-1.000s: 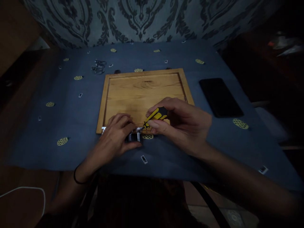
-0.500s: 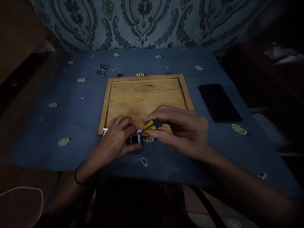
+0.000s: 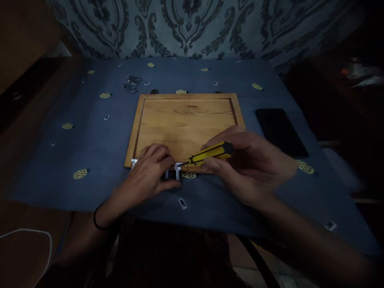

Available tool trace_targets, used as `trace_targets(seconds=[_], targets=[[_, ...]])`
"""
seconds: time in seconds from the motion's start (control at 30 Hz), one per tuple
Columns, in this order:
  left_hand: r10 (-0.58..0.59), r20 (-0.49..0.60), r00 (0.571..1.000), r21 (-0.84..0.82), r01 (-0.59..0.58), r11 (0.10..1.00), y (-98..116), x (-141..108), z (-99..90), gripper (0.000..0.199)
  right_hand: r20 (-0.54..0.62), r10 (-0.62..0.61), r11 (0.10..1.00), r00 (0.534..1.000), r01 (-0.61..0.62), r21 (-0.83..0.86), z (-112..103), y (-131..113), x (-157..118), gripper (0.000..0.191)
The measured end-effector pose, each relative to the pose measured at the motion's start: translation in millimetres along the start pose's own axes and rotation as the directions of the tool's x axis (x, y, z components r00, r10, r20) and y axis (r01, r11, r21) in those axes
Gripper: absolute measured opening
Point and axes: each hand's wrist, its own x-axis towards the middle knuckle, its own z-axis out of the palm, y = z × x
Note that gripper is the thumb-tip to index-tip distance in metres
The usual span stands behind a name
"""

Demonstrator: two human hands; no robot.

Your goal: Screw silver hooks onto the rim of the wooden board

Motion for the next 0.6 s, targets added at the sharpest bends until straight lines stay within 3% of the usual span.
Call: trace_targets(seconds=[0.2,0.6], targets=[[0.037,-0.037,0.999,0.001,-0.037,0.999,0,2,-0.6,0.044,-0.071,0.115,0.993,0.991,-0.115,0.001,0,-5,1,0.018],[0.024,0.002,1.000,-0.010,-0.023,1.000,2,1,-2.3,0.050,0.014,0.064,0.997,0.998,-0.065,0.032,4,7,-1,0.021]])
